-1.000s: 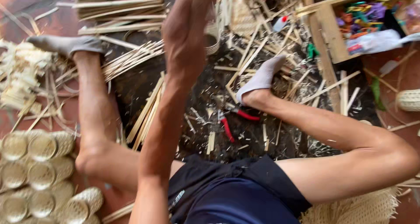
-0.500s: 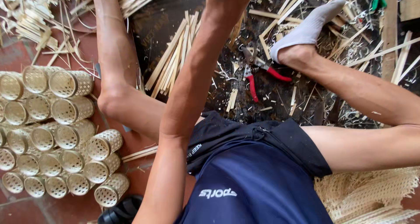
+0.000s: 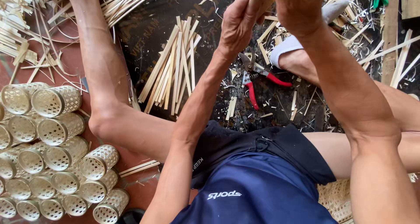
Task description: The person sits on the floor of a craft workshop making woven bamboo basket components. They bend thin bamboo strips around a gray plastic pipe to form rings, fit and press the rings into woven basket bodies, cut bamboo strips to length with red-handled pliers, and sort and stack finished strips into piles.
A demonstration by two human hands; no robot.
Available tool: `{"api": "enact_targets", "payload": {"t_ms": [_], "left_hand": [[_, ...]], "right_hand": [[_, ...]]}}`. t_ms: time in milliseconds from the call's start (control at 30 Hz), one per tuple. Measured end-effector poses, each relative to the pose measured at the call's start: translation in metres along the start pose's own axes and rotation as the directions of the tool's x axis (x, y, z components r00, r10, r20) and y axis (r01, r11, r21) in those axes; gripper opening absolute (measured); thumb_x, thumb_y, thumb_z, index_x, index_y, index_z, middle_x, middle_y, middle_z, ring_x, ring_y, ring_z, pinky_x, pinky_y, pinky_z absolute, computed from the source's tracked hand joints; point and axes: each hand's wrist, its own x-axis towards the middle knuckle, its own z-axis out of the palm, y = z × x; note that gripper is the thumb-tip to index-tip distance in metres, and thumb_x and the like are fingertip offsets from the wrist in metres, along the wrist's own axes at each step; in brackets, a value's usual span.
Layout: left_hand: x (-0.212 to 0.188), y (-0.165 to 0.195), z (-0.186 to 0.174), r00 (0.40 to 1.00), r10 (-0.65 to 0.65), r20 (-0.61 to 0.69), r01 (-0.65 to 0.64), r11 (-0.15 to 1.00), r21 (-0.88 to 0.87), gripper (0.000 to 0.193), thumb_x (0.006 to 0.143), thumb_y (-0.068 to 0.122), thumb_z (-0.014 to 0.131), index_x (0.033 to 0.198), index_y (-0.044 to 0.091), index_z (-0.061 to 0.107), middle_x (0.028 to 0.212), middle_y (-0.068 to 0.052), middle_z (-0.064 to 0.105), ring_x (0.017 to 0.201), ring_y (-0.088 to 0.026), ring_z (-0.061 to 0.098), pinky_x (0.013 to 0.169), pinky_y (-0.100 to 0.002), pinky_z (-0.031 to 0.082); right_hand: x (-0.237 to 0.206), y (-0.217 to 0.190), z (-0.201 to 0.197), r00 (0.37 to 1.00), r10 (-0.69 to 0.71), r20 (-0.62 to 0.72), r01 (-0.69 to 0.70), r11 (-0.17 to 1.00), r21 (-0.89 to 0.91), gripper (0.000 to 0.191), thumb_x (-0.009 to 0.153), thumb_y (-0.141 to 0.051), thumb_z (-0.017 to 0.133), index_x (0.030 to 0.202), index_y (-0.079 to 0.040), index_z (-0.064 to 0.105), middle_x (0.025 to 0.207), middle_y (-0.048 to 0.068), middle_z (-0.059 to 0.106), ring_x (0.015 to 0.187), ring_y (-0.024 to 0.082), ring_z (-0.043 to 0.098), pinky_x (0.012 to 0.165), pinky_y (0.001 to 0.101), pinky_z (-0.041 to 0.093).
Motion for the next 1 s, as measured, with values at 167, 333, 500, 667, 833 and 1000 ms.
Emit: {"api": "enact_targets", "payload": {"t_ms": [167, 333, 500, 667, 833, 1000], "left_hand": [[0.002, -0.012, -0.001, 0.995, 0.056, 0.086, -0.065, 0.992, 0.106, 0.032, 0.118, 0.028, 0.047, 0.135, 0.004, 0.058, 0.108, 0.001, 0.062, 0.097, -0.01, 0.06, 0.088, -0.027, 0.055], [-0.002, -0.018, 0.005, 0.995, -0.052, 0.088, 0.044, 0.995, 0.085, 0.031, 0.116, 0.028, 0.053, 0.134, 0.005, 0.06, 0.105, -0.001, 0.063, 0.086, -0.009, 0.063, 0.077, -0.025, 0.055], [0.001, -0.011, 0.004, 0.969, 0.196, 0.147, -0.233, 0.927, 0.294, 0.037, 0.118, 0.025, 0.049, 0.149, 0.006, 0.045, 0.137, -0.016, 0.06, 0.127, -0.026, 0.062, 0.106, -0.041, 0.047], [-0.004, -0.008, -0.008, 0.957, 0.09, 0.275, -0.216, 0.855, 0.471, 0.044, 0.116, 0.022, 0.058, 0.157, 0.014, 0.044, 0.107, -0.013, 0.07, 0.095, -0.02, 0.07, 0.085, -0.036, 0.058], [-0.005, -0.006, -0.022, 0.939, -0.076, 0.334, -0.157, 0.77, 0.618, 0.034, 0.11, 0.018, 0.064, 0.141, 0.012, 0.052, 0.084, -0.012, 0.07, 0.073, -0.021, 0.071, 0.065, -0.037, 0.057], [-0.007, 0.001, -0.025, 0.895, -0.021, 0.446, -0.268, 0.772, 0.576, 0.011, 0.113, 0.013, 0.058, 0.12, 0.007, 0.052, 0.093, -0.01, 0.066, 0.08, -0.023, 0.07, 0.07, -0.035, 0.06]], "right_hand": [[0.0, 0.013, -0.022, 0.959, 0.068, 0.276, -0.044, 0.995, -0.093, 0.015, 0.116, -0.011, 0.067, 0.112, 0.004, 0.065, 0.087, 0.005, 0.066, 0.078, 0.012, 0.067, 0.065, 0.0259, 0.055], [-0.002, 0.016, -0.041, 0.935, 0.131, 0.331, 0.042, 0.883, -0.467, 0.019, 0.111, -0.011, 0.074, 0.098, 0.001, 0.069, 0.078, 0.007, 0.066, 0.069, 0.014, 0.065, 0.059, 0.028, 0.051], [-0.009, 0.014, -0.041, 0.905, 0.103, 0.413, -0.042, 0.987, -0.153, 0.007, 0.11, -0.007, 0.072, 0.108, 0.0, 0.072, 0.097, 0.007, 0.073, 0.088, 0.013, 0.071, 0.075, 0.0253, 0.058], [-0.012, 0.015, -0.037, 0.831, 0.319, 0.456, -0.332, 0.942, -0.054, 0.005, 0.107, -0.009, 0.071, 0.111, -0.006, 0.072, 0.092, 0.002, 0.071, 0.082, 0.013, 0.067, 0.072, 0.027, 0.056], [-0.015, 0.014, -0.034, 0.918, 0.123, 0.376, 0.018, 0.936, -0.351, 0.01, 0.104, -0.012, 0.081, 0.105, -0.003, 0.077, 0.097, 0.009, 0.073, 0.086, 0.02, 0.071, 0.073, 0.0312, 0.057], [-0.017, 0.011, -0.029, 0.914, 0.067, 0.399, 0.125, 0.891, -0.437, 0.012, 0.106, -0.016, 0.081, 0.106, -0.005, 0.078, 0.098, 0.008, 0.073, 0.091, 0.02, 0.072, 0.077, 0.0311, 0.061]]}}
